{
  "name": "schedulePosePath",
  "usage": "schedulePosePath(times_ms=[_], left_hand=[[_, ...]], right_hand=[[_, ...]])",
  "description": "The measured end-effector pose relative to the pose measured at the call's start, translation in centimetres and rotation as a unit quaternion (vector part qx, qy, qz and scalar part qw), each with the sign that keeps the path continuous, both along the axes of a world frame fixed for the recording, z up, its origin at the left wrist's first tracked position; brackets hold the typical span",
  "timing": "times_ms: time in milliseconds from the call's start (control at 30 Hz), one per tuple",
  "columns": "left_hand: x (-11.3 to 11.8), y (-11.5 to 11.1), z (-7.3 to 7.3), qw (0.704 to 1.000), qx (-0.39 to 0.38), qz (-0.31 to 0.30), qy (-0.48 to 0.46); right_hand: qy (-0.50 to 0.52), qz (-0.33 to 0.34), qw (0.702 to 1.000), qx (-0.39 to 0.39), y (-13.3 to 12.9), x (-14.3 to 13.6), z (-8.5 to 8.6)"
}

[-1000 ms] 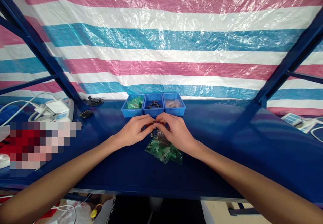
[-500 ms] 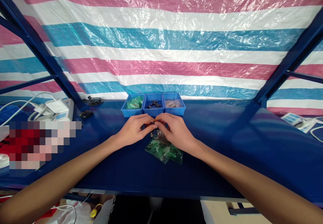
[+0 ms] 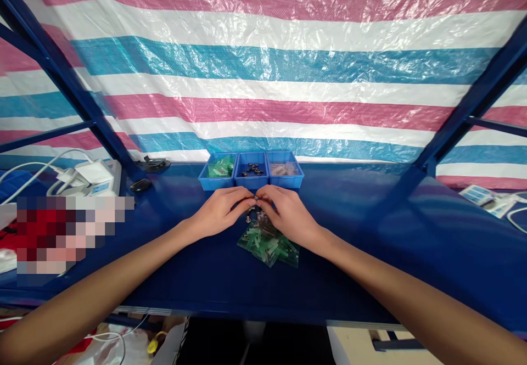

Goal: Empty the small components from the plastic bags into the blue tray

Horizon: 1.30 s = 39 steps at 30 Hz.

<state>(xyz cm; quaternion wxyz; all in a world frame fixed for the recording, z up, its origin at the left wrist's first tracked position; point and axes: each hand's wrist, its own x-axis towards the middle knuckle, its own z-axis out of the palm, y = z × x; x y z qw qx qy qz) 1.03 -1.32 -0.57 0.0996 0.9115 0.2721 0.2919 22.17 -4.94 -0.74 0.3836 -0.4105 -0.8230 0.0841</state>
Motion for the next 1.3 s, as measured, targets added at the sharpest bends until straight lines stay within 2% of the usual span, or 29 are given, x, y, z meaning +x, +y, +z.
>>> schedulePosePath(times_ms=[200, 567, 900, 1000, 1167, 1300], left_hand=[[-0.10, -0.15, 0.29, 1.000, -0.006, -0.008, 0.012], [0.02, 0.07, -0.30, 1.000, 0.004, -0.005, 0.015], [0.19, 0.23, -0.43, 1.000, -0.015, 0.008, -0.013], [0.22, 0.18, -0.39, 0.999, -0.037, 0.009, -0.029], [0.26, 0.13, -0.38, 0.995, -0.088, 0.006, -0.055], [0.14, 0.22, -0.09, 0.994, -0.103, 0.009, -0.037]], right_hand=[[-0.054, -0.008, 0.997, 0.053, 0.03, 0.34, -0.39], [-0.148, -0.021, 0.981, 0.126, 0.05, 0.51, -0.78], [-0.235, -0.005, 0.951, 0.202, 0.07, 0.64, -0.66], [-0.237, 0.011, 0.950, 0.204, 0.16, 0.71, -0.64], [-0.188, 0.032, 0.964, 0.183, 0.31, 0.64, -0.78], [-0.153, 0.041, 0.976, 0.146, 0.32, 0.61, -1.01]])
